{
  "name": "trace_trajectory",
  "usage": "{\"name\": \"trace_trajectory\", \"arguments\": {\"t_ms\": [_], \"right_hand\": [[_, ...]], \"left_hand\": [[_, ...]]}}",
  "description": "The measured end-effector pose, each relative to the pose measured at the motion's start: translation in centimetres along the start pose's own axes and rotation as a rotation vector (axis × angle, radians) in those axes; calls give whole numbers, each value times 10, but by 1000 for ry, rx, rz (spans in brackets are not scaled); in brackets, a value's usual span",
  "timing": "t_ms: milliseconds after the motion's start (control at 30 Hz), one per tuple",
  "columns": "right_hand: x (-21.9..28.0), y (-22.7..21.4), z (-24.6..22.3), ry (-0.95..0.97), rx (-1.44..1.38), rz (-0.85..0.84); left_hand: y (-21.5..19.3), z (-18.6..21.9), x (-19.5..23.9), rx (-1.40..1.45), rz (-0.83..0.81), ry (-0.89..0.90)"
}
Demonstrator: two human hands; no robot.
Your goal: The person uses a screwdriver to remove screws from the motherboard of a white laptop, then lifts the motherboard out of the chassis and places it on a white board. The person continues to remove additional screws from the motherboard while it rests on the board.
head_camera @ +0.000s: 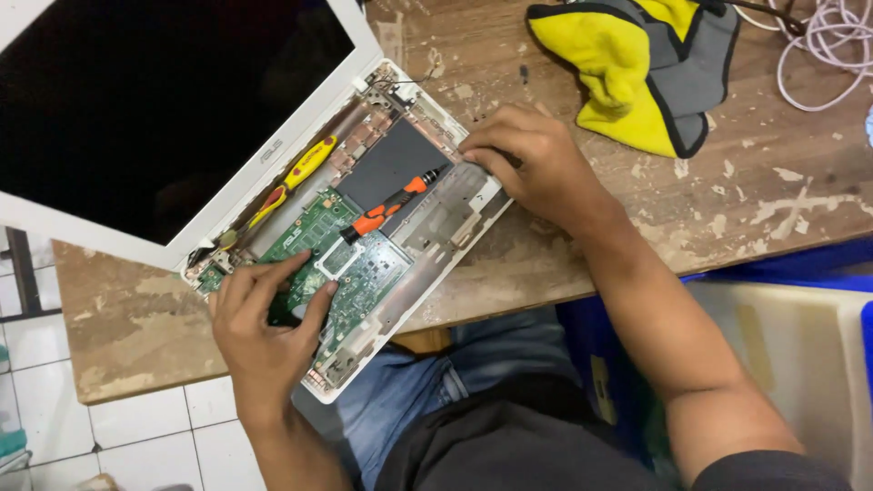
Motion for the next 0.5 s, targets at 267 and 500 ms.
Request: {"name": "trace_trajectory", "arguments": {"t_ms": [267,500], "right_hand": [[8,-3,24,110,137,-19],[-2,-12,10,65,12,27]], "left_hand": [[1,1,3,-27,1,18],[1,2,4,-23,20,66]]}}
Point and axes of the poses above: each hand's wrist, its own x-axis away from the middle knuckle, its own y-axis out of the palm, z = x × y, the point moved 8 cm from there along -x, towards the middle knuckle, and after that the axes turned 15 degrees about x, right-handed, at the moved point
